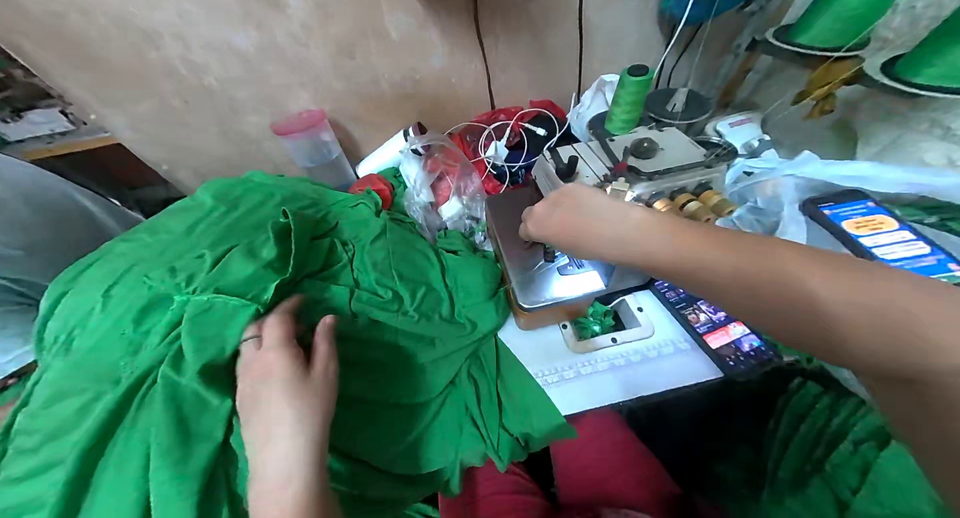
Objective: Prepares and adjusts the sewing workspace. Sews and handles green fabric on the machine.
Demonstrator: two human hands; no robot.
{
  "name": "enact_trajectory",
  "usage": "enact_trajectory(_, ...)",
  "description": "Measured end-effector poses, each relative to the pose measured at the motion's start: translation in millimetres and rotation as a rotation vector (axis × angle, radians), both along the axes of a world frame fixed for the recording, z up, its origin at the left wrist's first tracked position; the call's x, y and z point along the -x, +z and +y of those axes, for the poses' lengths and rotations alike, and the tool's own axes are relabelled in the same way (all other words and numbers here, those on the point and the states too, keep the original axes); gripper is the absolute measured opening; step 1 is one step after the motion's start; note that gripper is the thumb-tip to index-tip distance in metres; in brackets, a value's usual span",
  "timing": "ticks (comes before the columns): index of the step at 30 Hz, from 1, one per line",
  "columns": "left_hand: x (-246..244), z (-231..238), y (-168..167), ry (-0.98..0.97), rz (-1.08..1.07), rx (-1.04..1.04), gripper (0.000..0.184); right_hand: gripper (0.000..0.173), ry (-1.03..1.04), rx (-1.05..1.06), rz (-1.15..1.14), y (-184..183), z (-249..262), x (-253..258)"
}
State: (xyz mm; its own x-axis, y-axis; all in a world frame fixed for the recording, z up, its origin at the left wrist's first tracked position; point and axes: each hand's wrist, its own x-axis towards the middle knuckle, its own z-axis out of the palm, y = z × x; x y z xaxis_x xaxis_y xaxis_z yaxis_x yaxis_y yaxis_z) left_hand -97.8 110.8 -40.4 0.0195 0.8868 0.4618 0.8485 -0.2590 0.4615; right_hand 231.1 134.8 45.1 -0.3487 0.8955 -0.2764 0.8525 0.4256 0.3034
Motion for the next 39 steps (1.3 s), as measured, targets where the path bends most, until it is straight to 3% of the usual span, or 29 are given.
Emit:
enact_trajectory(2, -19, -8, 9, -0.078, 0.018, -0.112, 0.043, 0.022, -0.017, 0.002, -0.027, -4, -4, 0)
enact_trajectory(4, -61, -10, 4, -0.321, -0.022, -0.146, 0.031, 0.021, -0.026, -0.003, -0.033, -9, -6, -2)
enact_trajectory(7, -134, 8, -32, -0.799, -0.149, -0.086, 0.023, 0.021, -0.081, 0.014, -0.055, -11, -9, -2)
enact_trajectory(9, -165, 23, -52, -0.959, -0.148, -0.010, 0.025, 0.022, -0.118, 0.018, -0.075, -13, -12, -2)
enact_trajectory(11, -177, 35, -60, -0.946, -0.074, -0.011, 0.030, 0.022, -0.134, 0.014, -0.092, -16, -15, -3)
enact_trajectory(15, -171, 50, -56, -0.742, 0.098, -0.047, 0.033, 0.022, -0.149, 0.036, -0.083, -22, -16, -4)
enact_trajectory(18, -171, 52, -44, -0.590, 0.157, -0.030, 0.027, 0.023, 0.001, -0.046, 0.082, -14, -17, -14)
enact_trajectory(21, -193, 42, -25, -0.556, 0.040, 0.012, 0.026, 0.025, 0.101, -0.318, 0.377, 6, -18, -25)
enact_trajectory(24, -226, 30, -12, -0.562, -0.129, 0.247, 0.031, 0.030, -0.055, -0.453, 0.499, 32, -5, -37)
enact_trajectory(27, -249, 30, -19, -0.529, -0.236, 0.354, 0.033, 0.058, -0.218, -0.342, 0.584, 39, 14, -61)
enact_trajectory(28, -252, 30, -23, -0.511, -0.260, 0.350, 0.033, 0.059, -0.231, -0.280, 0.619, 38, 20, -69)
enact_trajectory(32, -250, 26, -28, -0.491, -0.259, 0.350, 0.032, 0.047, -0.169, -0.121, 0.749, 32, 31, -86)
enact_trajectory(39, -252, 21, -26, -0.481, -0.089, 0.328, 0.035, 0.044, -0.350, 0.110, 0.857, 47, 34, -86)
